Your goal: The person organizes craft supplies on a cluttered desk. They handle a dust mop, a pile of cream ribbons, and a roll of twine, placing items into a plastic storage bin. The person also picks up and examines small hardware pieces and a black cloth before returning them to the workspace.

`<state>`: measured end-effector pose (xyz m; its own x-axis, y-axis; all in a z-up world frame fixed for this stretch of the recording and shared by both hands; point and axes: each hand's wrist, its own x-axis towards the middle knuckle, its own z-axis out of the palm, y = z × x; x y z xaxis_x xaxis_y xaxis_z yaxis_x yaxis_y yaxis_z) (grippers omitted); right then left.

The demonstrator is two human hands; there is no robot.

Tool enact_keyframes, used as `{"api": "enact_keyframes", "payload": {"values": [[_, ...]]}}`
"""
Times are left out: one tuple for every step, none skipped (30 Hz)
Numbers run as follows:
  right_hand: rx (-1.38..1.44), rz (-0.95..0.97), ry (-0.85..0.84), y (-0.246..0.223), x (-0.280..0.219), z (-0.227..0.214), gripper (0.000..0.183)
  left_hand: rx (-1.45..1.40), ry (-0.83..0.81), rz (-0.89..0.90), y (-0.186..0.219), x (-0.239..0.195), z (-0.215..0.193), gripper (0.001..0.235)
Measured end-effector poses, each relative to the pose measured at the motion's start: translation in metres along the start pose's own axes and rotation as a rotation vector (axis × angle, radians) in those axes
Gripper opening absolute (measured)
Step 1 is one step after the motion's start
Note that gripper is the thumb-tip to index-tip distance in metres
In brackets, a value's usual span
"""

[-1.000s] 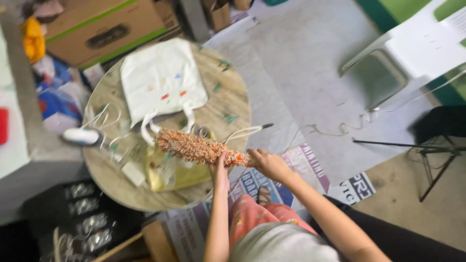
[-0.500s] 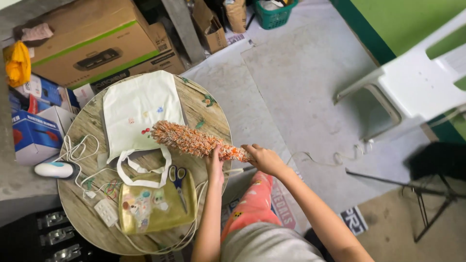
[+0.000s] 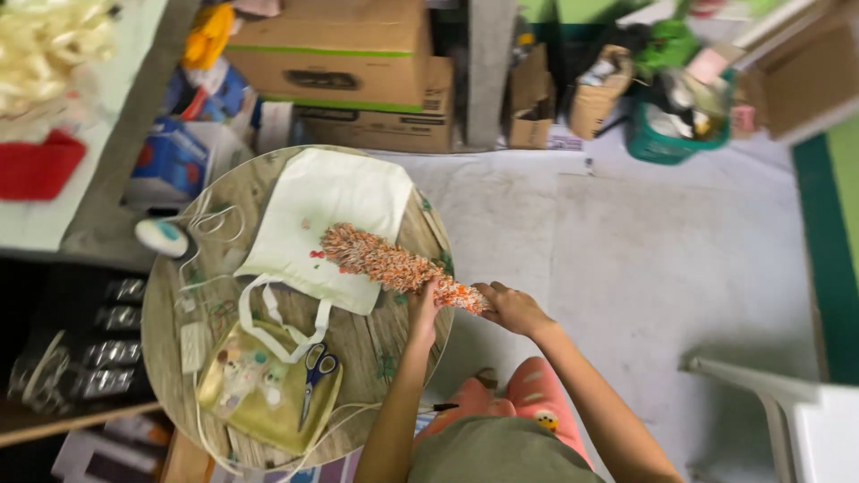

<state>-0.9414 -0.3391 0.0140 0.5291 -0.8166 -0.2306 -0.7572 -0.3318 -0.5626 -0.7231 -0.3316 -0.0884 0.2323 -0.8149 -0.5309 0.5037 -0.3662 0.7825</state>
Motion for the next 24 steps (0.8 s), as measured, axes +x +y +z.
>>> {"api": "enact_keyframes", "payload": {"values": [[-0.001, -0.034, -0.026, 0.011, 0.015, 0.0, 0.059, -0.016, 0.038, 0.011, 0.004, 0.005, 0.004, 0.062], [-0.021, -0.053, -0.063, 0.021, 0.029, 0.001, 0.058, -0.036, 0.035, 0.043, 0.008, 0.009, 0.008, 0.062], [-0.045, -0.078, -0.103, 0.031, 0.046, 0.0, 0.057, -0.061, 0.038, 0.077, 0.012, 0.014, 0.013, 0.061], [-0.052, -0.117, -0.133, 0.04, 0.063, -0.001, 0.057, -0.081, 0.081, 0.091, 0.0, 0.025, 0.007, 0.061], [-0.099, -0.181, -0.155, 0.049, 0.085, -0.004, 0.057, -0.051, 0.165, 0.094, -0.009, 0.04, 0.005, 0.061], [-0.145, -0.246, -0.176, 0.057, 0.106, -0.007, 0.057, -0.023, 0.25, 0.094, -0.019, 0.054, 0.003, 0.061], [-0.16, -0.288, -0.209, 0.063, 0.12, -0.011, 0.057, -0.054, 0.293, 0.105, -0.022, 0.058, 0.003, 0.061], [-0.232, -0.297, -0.247, 0.068, 0.135, -0.015, 0.056, -0.117, 0.281, 0.132, -0.026, 0.061, 0.004, 0.056], [-0.308, -0.302, -0.285, 0.075, 0.147, -0.02, 0.055, -0.182, 0.266, 0.158, -0.032, 0.063, 0.008, 0.056], [-0.328, -0.34, -0.319, 0.082, 0.156, -0.026, 0.055, -0.216, 0.307, 0.166, -0.022, 0.043, 0.029, 0.056], [-0.341, -0.402, -0.328, 0.086, 0.175, -0.034, 0.057, -0.283, 0.342, 0.177, -0.002, 0.032, 0.048, 0.052], [-0.353, -0.465, -0.338, 0.089, 0.194, -0.041, 0.06, -0.351, 0.377, 0.189, 0.017, 0.021, 0.067, 0.052], [-0.362, -0.499, -0.367, 0.09, 0.199, -0.048, 0.06, -0.375, 0.415, 0.197, 0.01, 0.027, 0.074, 0.052], [-0.367, -0.541, -0.404, 0.091, 0.206, -0.055, 0.062, -0.377, 0.499, 0.201, 0.003, 0.034, 0.081, 0.051], [-0.368, -0.573, -0.439, 0.093, 0.209, -0.062, 0.064, -0.374, 0.578, 0.197, -0.005, 0.041, 0.088, 0.05], [-0.372, -0.597, -0.467, 0.096, 0.215, -0.064, 0.064, -0.393, 0.611, 0.197, -0.021, 0.049, 0.088, 0.05], [-0.412, -0.607, -0.495, 0.098, 0.225, -0.071, 0.064, -0.385, 0.623, 0.267, -0.034, 0.065, 0.089, 0.048], [-0.452, -0.616, -0.522, 0.1, 0.237, -0.077, 0.064, -0.376, 0.637, 0.338, -0.046, 0.081, 0.09, 0.045], [-0.462, -0.635, -0.531, 0.1, 0.246, -0.083, 0.064, -0.39, 0.653, 0.346, -0.026, 0.08, 0.105, 0.045], [-0.407, -0.654, -0.565, 0.099, 0.256, -0.088, 0.068, -0.445, 0.674, 0.307, -0.006, 0.079, 0.12, 0.045], [-0.344, -0.669, -0.599, 0.096, 0.265, -0.09, 0.072, -0.493, 0.695, 0.265, 0.016, 0.077, 0.131, 0.047], [-0.347, -0.686, -0.608, 0.088, 0.276, -0.1, 0.072, -0.501, 0.71, 0.272, 0.019, 0.091, 0.133, 0.047], [-0.245, -0.694, -0.616, 0.08, 0.285, -0.109, 0.075, -0.45, 0.702, 0.291, 0.023, 0.104, 0.133, 0.046], [-0.143, -0.702, -0.623, 0.072, 0.296, -0.118, 0.077, -0.398, 0.693, 0.31, 0.027, 0.118, 0.133, 0.046]]}}
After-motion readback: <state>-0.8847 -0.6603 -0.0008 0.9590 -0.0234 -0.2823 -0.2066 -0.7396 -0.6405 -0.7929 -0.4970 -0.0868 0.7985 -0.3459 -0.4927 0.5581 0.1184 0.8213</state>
